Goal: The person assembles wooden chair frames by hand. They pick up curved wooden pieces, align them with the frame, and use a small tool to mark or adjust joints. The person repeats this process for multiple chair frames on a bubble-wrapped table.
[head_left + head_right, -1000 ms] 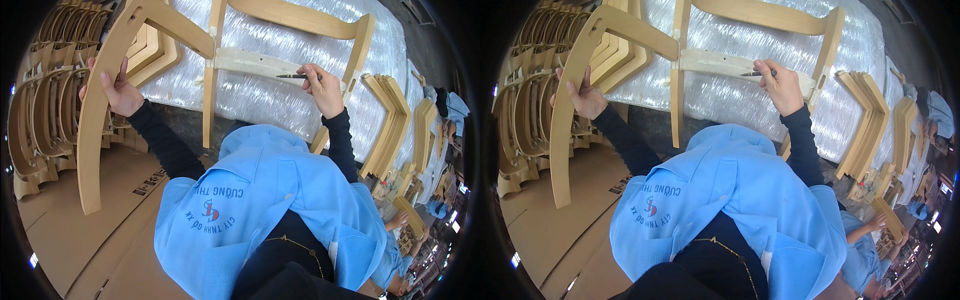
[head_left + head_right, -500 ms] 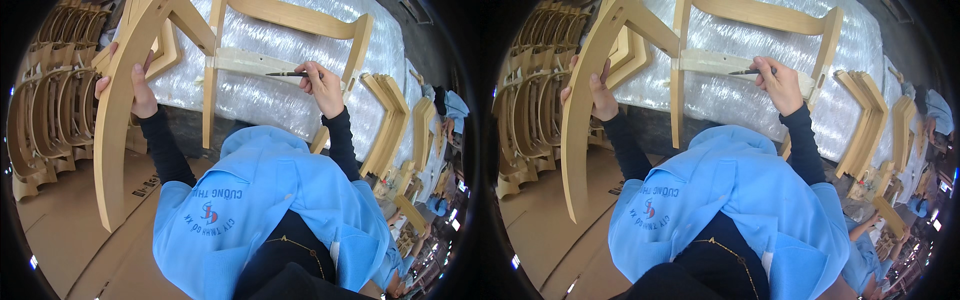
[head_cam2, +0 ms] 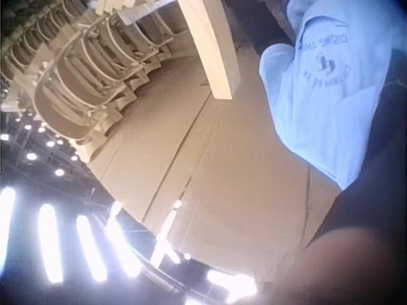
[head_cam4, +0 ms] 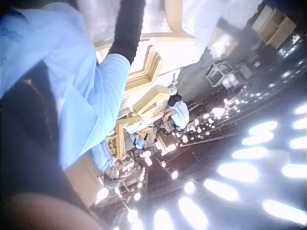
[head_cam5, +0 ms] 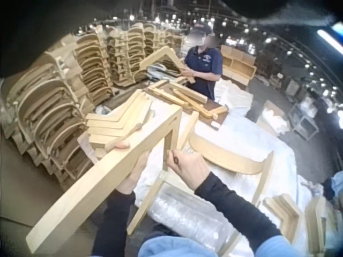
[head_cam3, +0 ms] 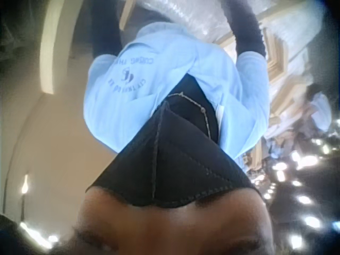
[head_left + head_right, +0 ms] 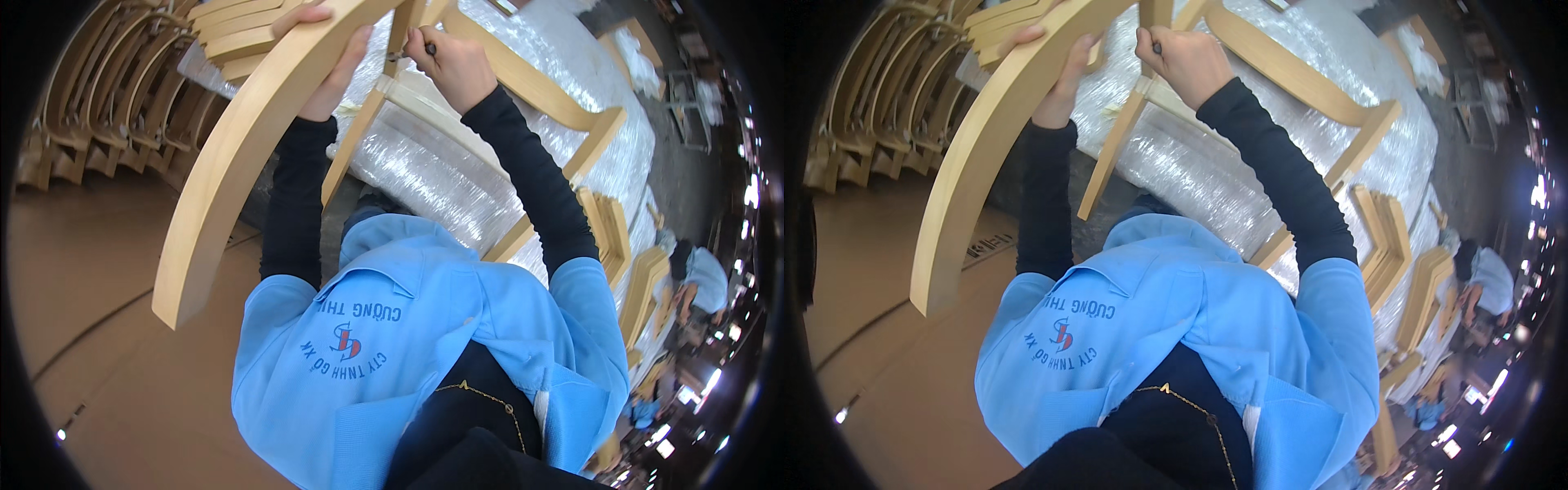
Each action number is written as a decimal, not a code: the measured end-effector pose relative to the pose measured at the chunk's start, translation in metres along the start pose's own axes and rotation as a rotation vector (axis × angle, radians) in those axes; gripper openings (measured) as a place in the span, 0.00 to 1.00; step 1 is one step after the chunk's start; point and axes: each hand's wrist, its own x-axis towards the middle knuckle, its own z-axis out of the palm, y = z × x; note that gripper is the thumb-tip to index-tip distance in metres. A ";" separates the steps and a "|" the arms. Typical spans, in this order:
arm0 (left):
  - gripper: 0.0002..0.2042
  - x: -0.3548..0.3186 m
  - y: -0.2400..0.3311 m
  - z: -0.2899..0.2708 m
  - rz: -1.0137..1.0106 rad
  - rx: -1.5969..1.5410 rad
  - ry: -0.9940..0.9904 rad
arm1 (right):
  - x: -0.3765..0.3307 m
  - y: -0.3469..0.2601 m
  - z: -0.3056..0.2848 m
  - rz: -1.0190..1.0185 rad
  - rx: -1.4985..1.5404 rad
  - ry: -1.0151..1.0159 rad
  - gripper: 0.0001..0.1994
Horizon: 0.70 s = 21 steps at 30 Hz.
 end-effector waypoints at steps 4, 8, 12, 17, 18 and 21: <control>0.25 -0.004 -0.014 0.006 -0.016 -0.220 0.105 | 0.022 -0.008 0.013 -0.110 -0.072 -0.035 0.14; 0.24 -0.002 -0.015 0.003 0.104 -0.367 -0.086 | 0.029 -0.002 0.023 -0.031 -0.133 -0.225 0.15; 0.24 -0.003 -0.014 0.007 0.083 -0.404 -0.096 | 0.020 0.036 0.076 -0.030 -0.096 -0.336 0.18; 0.24 -0.005 -0.015 -0.009 0.067 -0.362 -0.109 | 0.016 0.047 0.106 0.090 -0.001 -0.413 0.18; 0.25 -0.005 -0.013 -0.011 0.064 -0.357 -0.109 | 0.019 0.048 0.108 0.099 0.014 -0.423 0.18; 0.25 -0.004 -0.012 -0.013 0.078 -0.343 -0.104 | 0.025 0.049 0.108 0.106 0.019 -0.408 0.20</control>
